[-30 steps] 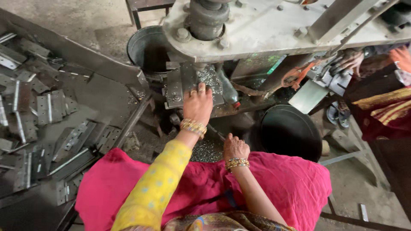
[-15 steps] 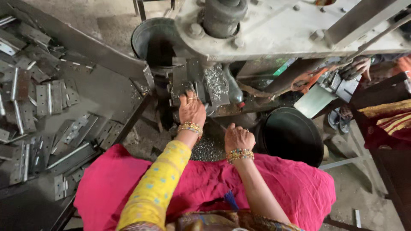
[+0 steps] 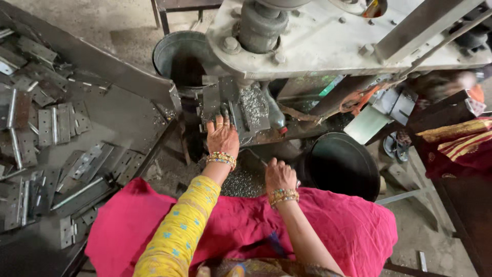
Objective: The person operates a manual hydraulic press machine to process metal plates. They pick up a metal plate from a pile, place it under the press, and pull a lever to activate the machine. The processed plate is then removed and placed aside.
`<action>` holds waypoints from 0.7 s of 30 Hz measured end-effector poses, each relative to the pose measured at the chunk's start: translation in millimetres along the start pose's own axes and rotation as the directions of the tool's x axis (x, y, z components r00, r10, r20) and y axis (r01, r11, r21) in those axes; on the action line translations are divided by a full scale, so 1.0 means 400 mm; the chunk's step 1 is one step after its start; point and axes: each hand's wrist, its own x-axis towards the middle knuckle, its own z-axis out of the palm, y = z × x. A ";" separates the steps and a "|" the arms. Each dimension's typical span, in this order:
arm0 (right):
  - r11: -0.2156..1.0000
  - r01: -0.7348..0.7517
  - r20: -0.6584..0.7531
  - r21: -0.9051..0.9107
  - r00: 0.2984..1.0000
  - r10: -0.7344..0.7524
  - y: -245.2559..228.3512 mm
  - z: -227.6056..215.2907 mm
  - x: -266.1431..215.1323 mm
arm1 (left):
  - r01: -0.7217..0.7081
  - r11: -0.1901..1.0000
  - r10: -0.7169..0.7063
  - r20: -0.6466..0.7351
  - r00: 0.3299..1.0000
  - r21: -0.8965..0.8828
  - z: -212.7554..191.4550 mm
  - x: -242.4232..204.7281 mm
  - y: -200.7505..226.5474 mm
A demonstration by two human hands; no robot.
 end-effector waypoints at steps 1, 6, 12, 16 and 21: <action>1.000 0.001 0.016 -0.005 1.000 -0.001 -0.009 0.035 0.002 | -0.010 1.000 0.011 0.040 0.999 -0.023 0.001 -0.009 -0.006; 0.976 -0.142 0.329 0.163 0.941 0.081 -0.003 0.237 0.067 | -0.001 1.000 0.001 -0.029 1.000 0.011 -0.029 0.019 -0.026; 0.997 0.063 -0.085 0.039 0.995 -0.060 0.015 0.070 0.036 | -0.021 0.998 0.006 0.233 0.973 0.062 -0.073 0.065 -0.017; 0.994 0.069 0.052 -0.088 0.997 -0.064 0.009 0.120 -0.011 | 0.016 0.997 -0.030 0.196 0.980 0.072 0.005 0.067 0.010; 0.997 0.018 0.083 0.079 0.996 -0.025 -0.005 0.230 0.038 | 0.087 0.993 -0.077 0.120 0.990 -0.082 0.038 -0.001 0.001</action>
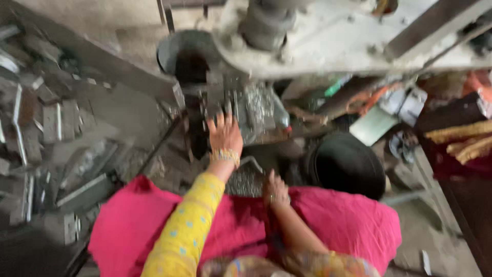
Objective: The person operates a manual hydraulic press machine to process metal plates. They pick up a metal plate from a pile, place it under the press, and pull a lever to activate the machine. The processed plate is then removed and placed aside.
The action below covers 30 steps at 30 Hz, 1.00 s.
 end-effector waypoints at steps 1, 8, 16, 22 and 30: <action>1.000 0.005 0.028 0.008 1.000 -0.005 0.007 -0.015 -0.030 | -0.007 1.000 0.007 0.069 0.998 -0.004 -0.005 -0.008 -0.009; 0.992 -0.007 0.012 -0.128 1.000 0.009 -0.028 -0.187 -0.058 | 0.005 0.984 -0.026 0.114 0.993 0.179 -0.028 0.109 0.010; 0.997 -0.016 0.386 -0.074 0.922 0.043 -0.045 -0.207 -0.061 | -0.025 0.993 -0.013 0.321 0.947 0.114 -0.075 0.053 -0.006; 0.978 0.001 -0.127 -0.210 0.992 -0.028 -0.046 -0.213 -0.082 | 0.014 0.967 -0.072 0.220 0.973 0.256 -0.076 0.125 0.035; 0.995 -0.048 0.201 0.088 0.979 0.029 -0.009 -0.067 -0.039 | 0.065 0.998 -0.063 0.097 0.993 -0.021 -0.065 0.113 -0.009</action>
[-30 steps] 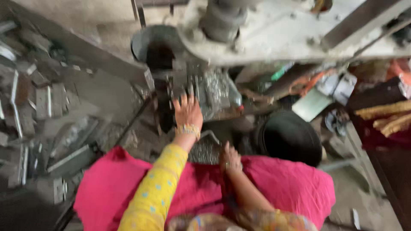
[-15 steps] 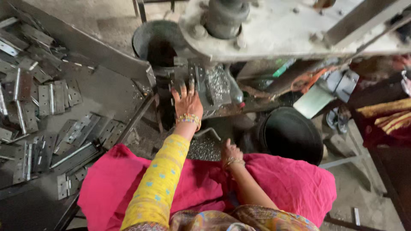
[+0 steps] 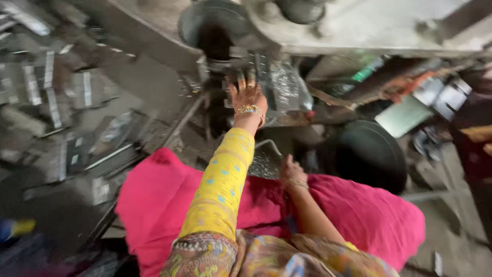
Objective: The person operates a manual hydraulic press machine to process metal plates. They pick up a metal plate from a pile, place it under the press, and pull a lever to activate the machine. The processed plate is then removed and placed aside.
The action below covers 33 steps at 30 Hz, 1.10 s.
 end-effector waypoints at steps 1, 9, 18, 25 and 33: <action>0.999 -0.009 0.010 -0.043 1.000 0.010 0.011 -0.034 -0.013 | 0.041 0.980 -0.026 0.076 0.997 -0.193 -0.026 0.012 -0.025; 0.955 0.080 -0.327 -0.286 0.929 -0.176 -0.053 -0.243 -0.149 | 0.335 0.942 -0.334 -0.117 0.935 -0.008 -0.184 -0.405 -0.674; 0.958 -0.039 -0.242 -0.285 0.970 -0.032 -0.106 -0.265 -0.140 | 0.723 0.689 -0.665 0.445 0.600 0.054 -0.133 -0.412 -0.814; 0.982 0.011 -0.219 -0.189 0.974 -0.053 -0.097 -0.287 -0.161 | 0.418 0.826 -0.471 -0.055 0.880 -0.379 -0.025 -0.217 -0.795; 0.976 0.006 -0.225 -0.219 0.973 -0.057 -0.092 -0.269 -0.141 | 0.813 0.515 -0.784 -0.233 0.575 0.274 -0.070 -0.658 -1.178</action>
